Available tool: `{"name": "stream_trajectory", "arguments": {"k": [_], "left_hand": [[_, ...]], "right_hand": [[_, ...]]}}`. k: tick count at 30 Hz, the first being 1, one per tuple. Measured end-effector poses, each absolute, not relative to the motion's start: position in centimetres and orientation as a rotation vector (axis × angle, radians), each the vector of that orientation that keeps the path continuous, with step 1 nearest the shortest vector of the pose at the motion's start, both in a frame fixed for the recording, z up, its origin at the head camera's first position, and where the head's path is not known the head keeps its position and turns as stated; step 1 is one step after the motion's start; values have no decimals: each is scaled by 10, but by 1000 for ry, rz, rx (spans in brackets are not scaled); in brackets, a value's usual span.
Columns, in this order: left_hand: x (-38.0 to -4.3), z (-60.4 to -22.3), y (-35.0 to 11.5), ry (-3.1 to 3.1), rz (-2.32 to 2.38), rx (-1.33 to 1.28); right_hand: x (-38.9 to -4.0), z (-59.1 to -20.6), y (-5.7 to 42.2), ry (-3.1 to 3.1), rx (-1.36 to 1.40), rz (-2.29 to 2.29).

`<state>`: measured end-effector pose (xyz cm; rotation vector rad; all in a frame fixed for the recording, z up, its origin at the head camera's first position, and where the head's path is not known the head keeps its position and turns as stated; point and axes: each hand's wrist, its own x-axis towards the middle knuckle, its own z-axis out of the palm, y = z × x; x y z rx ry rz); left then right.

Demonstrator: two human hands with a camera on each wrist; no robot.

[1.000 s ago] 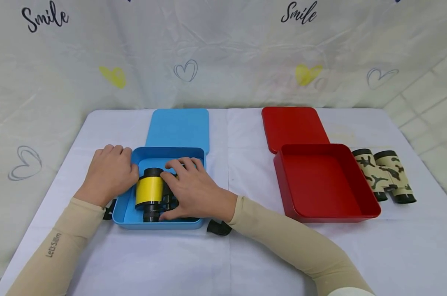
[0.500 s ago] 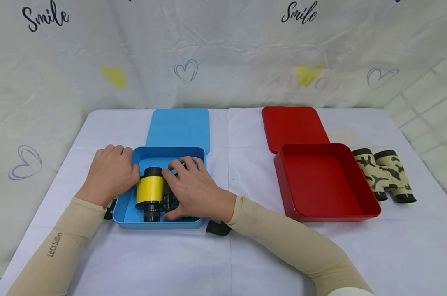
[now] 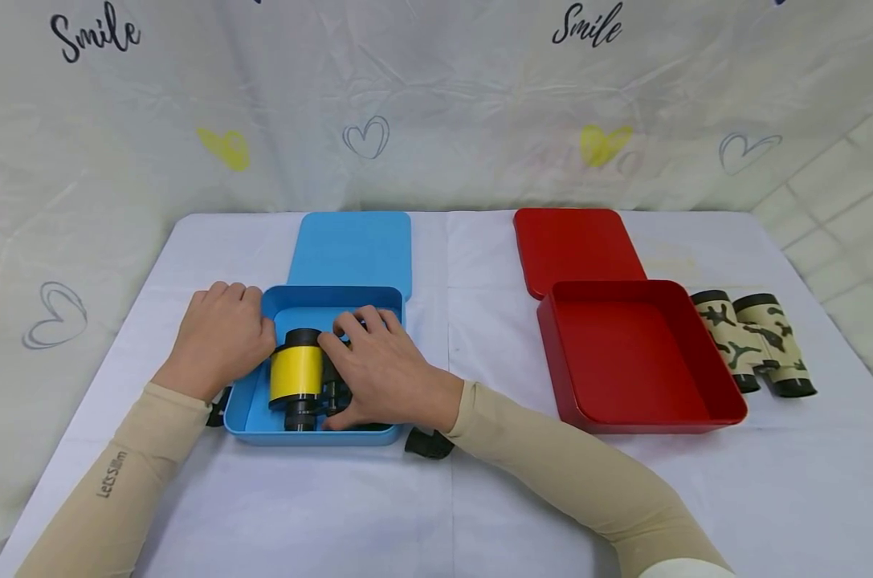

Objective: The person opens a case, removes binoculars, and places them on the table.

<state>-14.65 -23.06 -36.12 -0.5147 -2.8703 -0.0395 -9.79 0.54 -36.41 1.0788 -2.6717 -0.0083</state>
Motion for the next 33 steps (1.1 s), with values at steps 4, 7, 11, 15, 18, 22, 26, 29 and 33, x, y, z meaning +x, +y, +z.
{"name": "stream_trajectory", "arguments": {"k": [4, 7, 11, 15, 18, 22, 26, 29, 33], "left_hand": [[-146, -362, -231, -2840, -15, -534], [-147, -362, -231, -2832, 0, -542], [-147, -362, -231, -2841, 0, -535], [-147, -362, -231, -2835, 10, -543], [-147, -362, -231, -2828, 13, -551], [-147, -363, -232, -2833, 4, -545], [-148, -363, -232, -2840, -17, -535], [-148, -363, -232, -2839, -32, -533], [-147, -362, -232, -2835, -42, -534]], "right_hand": [[-98, -365, 5, -2666, 1084, -17], [-98, -365, 5, -2671, 1085, -14], [-98, -365, 5, -2675, 1084, -16], [-98, -366, 5, -2668, 1087, -23], [-98, -366, 5, -2659, 1085, -25], [-98, -366, 5, -2658, 1081, -30], [-99, -366, 4, -2668, 1087, -34], [-99, -366, 4, -2674, 1093, -30], [-100, -367, 4, -2678, 1099, -16]]}}
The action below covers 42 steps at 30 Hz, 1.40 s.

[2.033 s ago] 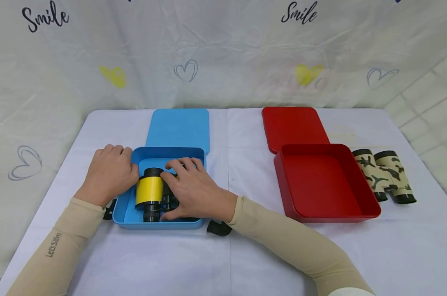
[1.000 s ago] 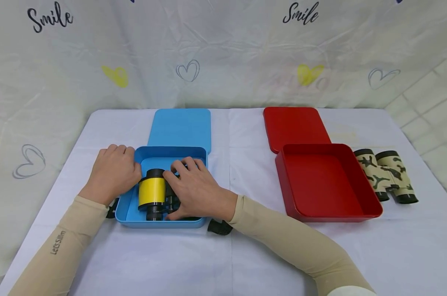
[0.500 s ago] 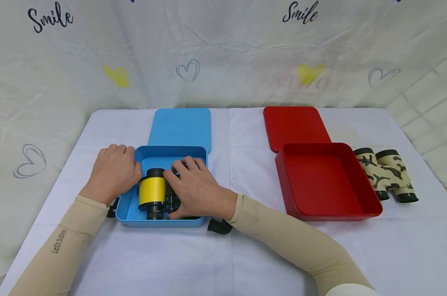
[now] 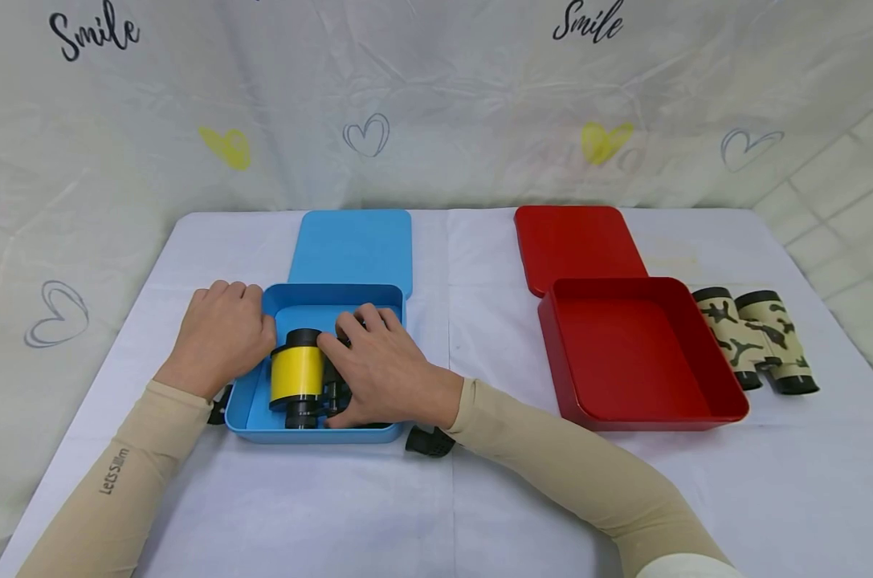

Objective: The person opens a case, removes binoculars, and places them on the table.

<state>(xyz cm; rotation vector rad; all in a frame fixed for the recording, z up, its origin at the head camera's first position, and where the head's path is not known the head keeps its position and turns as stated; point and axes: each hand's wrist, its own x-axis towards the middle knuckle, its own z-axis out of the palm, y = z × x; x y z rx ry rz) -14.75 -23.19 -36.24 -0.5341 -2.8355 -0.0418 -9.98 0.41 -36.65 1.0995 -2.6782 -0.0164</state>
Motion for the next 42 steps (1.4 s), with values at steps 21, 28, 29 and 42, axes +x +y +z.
{"name": "stream_trajectory", "arguments": {"k": [21, 28, 29, 42], "left_hand": [[-147, -364, -233, -2826, -38, -529], [-147, -364, -232, -2817, -37, -539], [-147, -364, -232, -2822, -41, -535], [-147, -363, -231, -2861, -51, -507]], "right_hand": [[-98, -367, 4, -2655, 1098, -15], [-98, -367, 4, -2667, 1092, -11], [-98, -367, 4, -2670, 1092, -10], [-98, -367, 4, -2678, 1092, 33]]}}
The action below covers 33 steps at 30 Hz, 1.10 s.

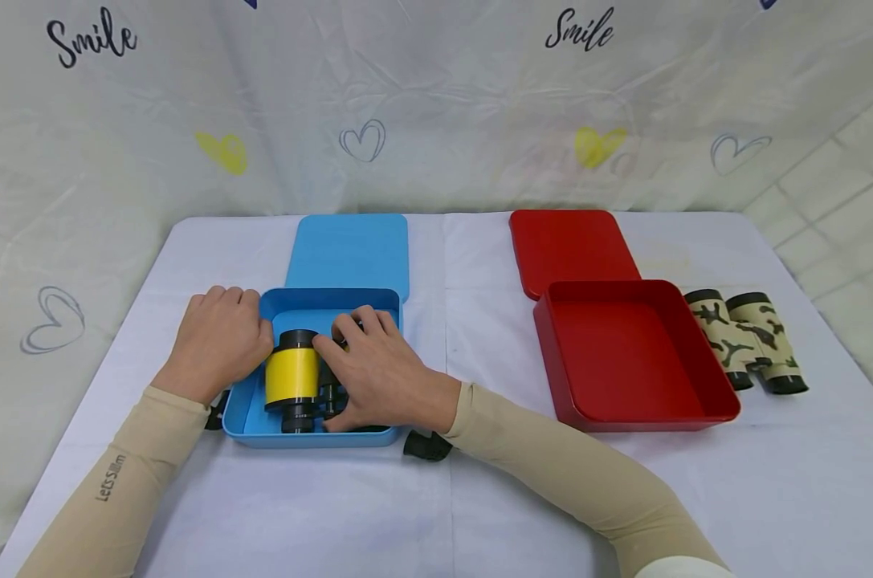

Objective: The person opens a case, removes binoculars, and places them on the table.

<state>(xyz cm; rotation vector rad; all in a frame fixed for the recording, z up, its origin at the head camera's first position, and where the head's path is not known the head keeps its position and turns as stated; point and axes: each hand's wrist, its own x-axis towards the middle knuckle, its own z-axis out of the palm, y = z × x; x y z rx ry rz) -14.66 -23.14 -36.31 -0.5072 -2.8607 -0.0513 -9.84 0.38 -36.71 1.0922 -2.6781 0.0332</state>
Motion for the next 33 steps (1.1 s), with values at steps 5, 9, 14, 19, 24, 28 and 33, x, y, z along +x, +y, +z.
{"name": "stream_trajectory", "arguments": {"k": [5, 9, 14, 19, 24, 28, 33], "left_hand": [[-146, -362, -231, -2856, -45, -512], [-146, -361, -231, -2863, -46, -507], [-146, -362, -231, -2862, -52, -509], [-146, -363, -231, -2858, -52, -512], [-146, -362, -231, -2876, -64, -501], [-145, -362, -230, -2886, -72, -495], [-146, -362, -230, -2892, -76, -496]], "right_hand": [[-98, -366, 4, -2670, 1095, 33], [-97, -366, 4, -2662, 1098, 36], [-96, -365, 4, -2648, 1102, 29], [-95, -363, 4, -2637, 1100, 22], [-94, -362, 5, -2642, 1099, 17], [-94, -361, 6, -2646, 1102, 18], [-93, -359, 7, -2644, 1107, 20]]}}
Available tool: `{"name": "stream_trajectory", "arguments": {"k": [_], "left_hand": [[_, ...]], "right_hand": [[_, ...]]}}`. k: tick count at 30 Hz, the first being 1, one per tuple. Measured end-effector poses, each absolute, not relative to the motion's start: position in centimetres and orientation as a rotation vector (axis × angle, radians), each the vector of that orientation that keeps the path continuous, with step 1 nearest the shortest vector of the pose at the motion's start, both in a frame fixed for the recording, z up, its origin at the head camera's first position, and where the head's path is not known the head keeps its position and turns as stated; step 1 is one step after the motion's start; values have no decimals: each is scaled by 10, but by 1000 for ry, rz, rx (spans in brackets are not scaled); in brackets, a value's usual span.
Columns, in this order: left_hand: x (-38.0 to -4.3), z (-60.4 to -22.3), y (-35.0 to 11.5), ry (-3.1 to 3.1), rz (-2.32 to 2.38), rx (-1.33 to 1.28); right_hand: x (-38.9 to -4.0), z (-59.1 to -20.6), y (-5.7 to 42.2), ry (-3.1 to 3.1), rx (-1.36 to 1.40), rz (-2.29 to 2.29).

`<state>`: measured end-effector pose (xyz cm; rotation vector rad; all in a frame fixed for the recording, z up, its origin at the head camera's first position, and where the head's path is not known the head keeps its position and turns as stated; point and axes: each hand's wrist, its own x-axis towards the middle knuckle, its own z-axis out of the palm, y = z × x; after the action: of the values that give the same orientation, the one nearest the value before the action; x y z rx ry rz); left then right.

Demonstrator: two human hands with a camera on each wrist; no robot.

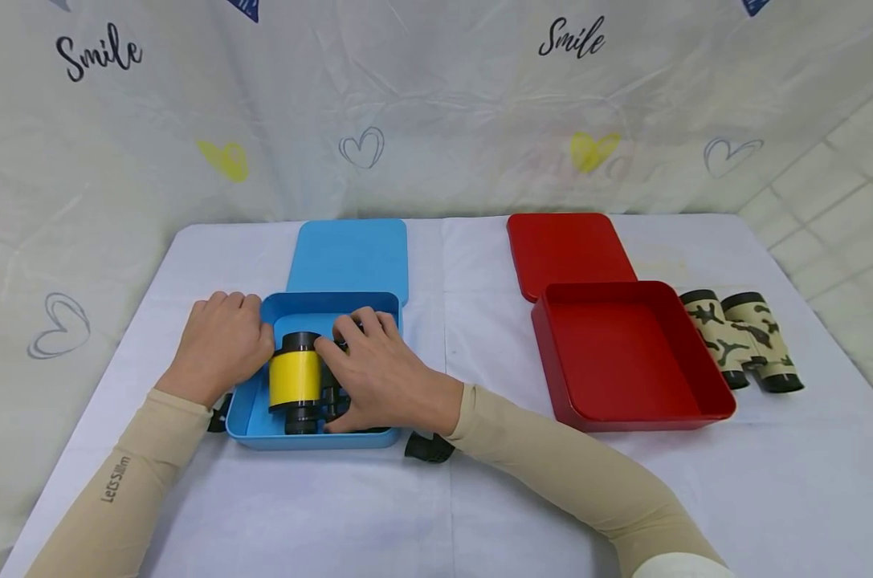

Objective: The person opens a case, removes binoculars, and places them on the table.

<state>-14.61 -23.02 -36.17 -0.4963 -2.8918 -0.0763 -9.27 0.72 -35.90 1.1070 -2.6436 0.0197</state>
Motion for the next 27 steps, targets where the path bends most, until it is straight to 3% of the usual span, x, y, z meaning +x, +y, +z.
{"name": "stream_trajectory", "arguments": {"k": [27], "left_hand": [[-150, -353, -238, -3030, -120, -575]], "right_hand": [[-92, -355, 8, -2634, 1102, 45]]}}
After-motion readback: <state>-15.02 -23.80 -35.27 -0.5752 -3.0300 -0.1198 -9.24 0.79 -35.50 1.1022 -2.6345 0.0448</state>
